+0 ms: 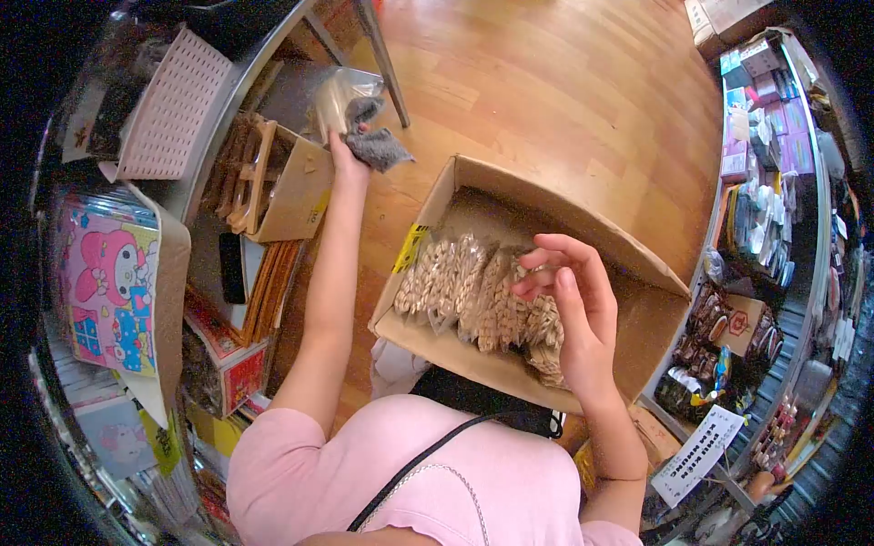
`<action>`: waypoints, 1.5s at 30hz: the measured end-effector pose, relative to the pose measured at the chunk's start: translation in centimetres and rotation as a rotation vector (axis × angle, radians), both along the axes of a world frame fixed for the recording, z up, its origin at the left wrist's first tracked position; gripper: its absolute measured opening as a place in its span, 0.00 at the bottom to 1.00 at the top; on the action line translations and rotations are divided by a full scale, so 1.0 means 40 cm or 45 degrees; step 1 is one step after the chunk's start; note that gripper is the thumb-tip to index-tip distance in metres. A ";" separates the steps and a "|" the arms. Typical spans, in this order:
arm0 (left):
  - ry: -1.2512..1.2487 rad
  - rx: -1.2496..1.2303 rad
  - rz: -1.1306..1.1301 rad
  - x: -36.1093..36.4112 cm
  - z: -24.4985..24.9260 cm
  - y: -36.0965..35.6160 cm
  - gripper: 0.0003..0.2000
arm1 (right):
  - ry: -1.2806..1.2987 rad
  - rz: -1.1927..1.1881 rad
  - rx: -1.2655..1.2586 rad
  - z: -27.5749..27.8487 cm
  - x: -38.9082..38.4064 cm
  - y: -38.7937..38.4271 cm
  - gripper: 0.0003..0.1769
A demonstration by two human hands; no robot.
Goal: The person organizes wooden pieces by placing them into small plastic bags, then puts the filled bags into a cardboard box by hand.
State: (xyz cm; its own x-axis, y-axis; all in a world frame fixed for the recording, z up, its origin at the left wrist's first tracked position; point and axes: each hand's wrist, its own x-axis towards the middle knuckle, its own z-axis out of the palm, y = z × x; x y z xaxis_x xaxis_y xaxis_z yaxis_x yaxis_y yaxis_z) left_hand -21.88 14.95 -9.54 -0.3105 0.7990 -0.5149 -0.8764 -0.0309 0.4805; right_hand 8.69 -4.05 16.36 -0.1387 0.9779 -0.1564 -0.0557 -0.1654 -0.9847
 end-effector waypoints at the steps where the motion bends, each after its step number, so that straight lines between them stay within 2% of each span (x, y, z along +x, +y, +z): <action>1: -0.016 0.041 0.010 -0.010 -0.009 0.026 0.24 | 0.006 -0.010 -0.003 0.000 0.001 0.002 0.16; 4: 0.070 0.029 -0.017 -0.007 0.016 0.043 0.25 | -0.012 -0.007 -0.010 -0.004 0.005 0.006 0.16; 6: 0.027 -0.081 -0.346 -0.017 0.024 0.046 0.26 | -0.004 -0.005 -0.009 -0.001 0.005 0.009 0.16; 8: 0.095 -0.112 -0.438 -0.013 0.030 0.035 0.27 | 0.001 -0.014 -0.013 0.002 0.005 0.009 0.15; 10: 0.144 -0.175 -0.538 -0.014 0.038 0.010 0.26 | 0.031 -0.007 0.005 0.001 0.008 0.008 0.15; 11: 0.090 -0.101 -0.561 -0.024 0.043 -0.011 0.22 | 0.036 -0.020 0.026 0.002 0.007 0.008 0.15; 12: 0.213 -0.082 -0.584 -0.023 0.077 -0.040 0.19 | 0.028 -0.040 0.010 0.004 0.007 0.008 0.15; 16: 0.492 0.127 -0.359 0.048 0.327 -0.193 0.19 | 0.022 -0.071 0.109 0.003 0.018 0.004 0.15; 18: 0.556 0.263 -0.143 0.109 0.461 -0.270 0.19 | 0.046 -0.067 0.165 0.006 0.018 0.002 0.15; 19: 0.557 0.266 -0.151 0.135 0.511 -0.306 0.19 | 0.067 -0.054 0.188 0.005 0.020 -0.001 0.15; 21: 0.634 0.586 -0.030 0.184 0.587 -0.364 0.18 | 0.051 -0.030 0.241 0.009 0.011 -0.013 0.15; 22: 0.635 0.591 -0.033 0.208 0.606 -0.384 0.18 | 0.035 -0.002 0.288 0.011 0.009 -0.020 0.15; 23: 0.840 0.672 -0.065 0.232 0.621 -0.401 0.19 | -0.035 0.065 0.339 0.005 0.011 -0.027 0.19; 24: 1.045 0.752 -0.096 0.256 0.633 -0.419 0.20 | -0.035 0.062 0.343 0.005 0.007 -0.034 0.19; 26: 0.966 0.878 -0.118 0.310 0.645 -0.449 0.23 | 0.161 0.158 0.298 0.004 -0.008 -0.049 0.26; 27: 1.017 1.083 -0.123 0.342 0.649 -0.460 0.25 | 0.161 0.241 0.199 0.000 -0.004 -0.054 0.38; 28: 1.065 1.287 -0.129 0.365 0.652 -0.470 0.27 | 0.164 0.235 0.202 0.000 -0.004 -0.060 0.38; 30: 1.062 1.393 -0.352 0.392 0.663 -0.486 0.26 | 0.641 0.286 -0.160 0.001 -0.001 -0.074 0.45; 31: 1.677 1.385 -0.520 0.375 0.683 -0.480 0.22 | 0.942 0.321 -0.271 0.004 0.006 -0.078 0.49; 32: 1.991 1.510 -0.689 0.373 0.718 -0.476 0.18 | 1.433 0.469 -0.194 -0.021 0.020 -0.079 0.46; 34: 2.286 1.628 -0.813 0.374 0.728 -0.483 0.14 | 1.043 0.128 -0.284 0.035 0.027 -0.082 0.39; 35: 2.282 1.638 -0.820 0.374 0.736 -0.488 0.14 | 1.096 0.101 -0.249 0.041 0.038 -0.080 0.31; 36: 2.031 1.486 -0.727 0.374 0.745 -0.493 0.12 | 1.024 -0.054 -0.168 0.052 0.047 -0.076 0.25; 37: 1.780 1.330 -0.634 0.374 0.752 -0.498 0.09 | 1.009 -0.188 -0.054 0.059 0.063 -0.070 0.24; 38: 1.774 1.340 -0.638 0.372 0.755 -0.498 0.09 | 0.990 -0.320 0.063 0.063 0.084 -0.064 0.23; 39: 1.929 1.237 -0.664 0.369 0.756 -0.492 0.08 | 1.031 -0.395 0.253 0.064 0.105 -0.059 0.20; 40: 2.082 1.127 -0.687 0.374 0.755 -0.481 0.08 | 0.930 -0.612 0.397 0.086 0.104 -0.061 0.28; 41: 2.281 1.207 -0.638 0.391 0.713 -0.452 0.09 | 0.889 -0.697 0.498 0.091 0.119 -0.061 0.28; 42: 2.279 1.212 -0.638 0.408 0.706 -0.447 0.09 | 0.847 -0.779 0.597 0.093 0.134 -0.058 0.29; 44: 2.772 1.237 -1.004 0.448 0.698 -0.448 0.11 | 0.802 -0.800 0.675 0.094 0.148 -0.056 0.30; 45: 2.833 1.239 -0.981 0.473 0.674 -0.440 0.10 | 0.757 -0.816 0.754 0.096 0.155 -0.057 0.32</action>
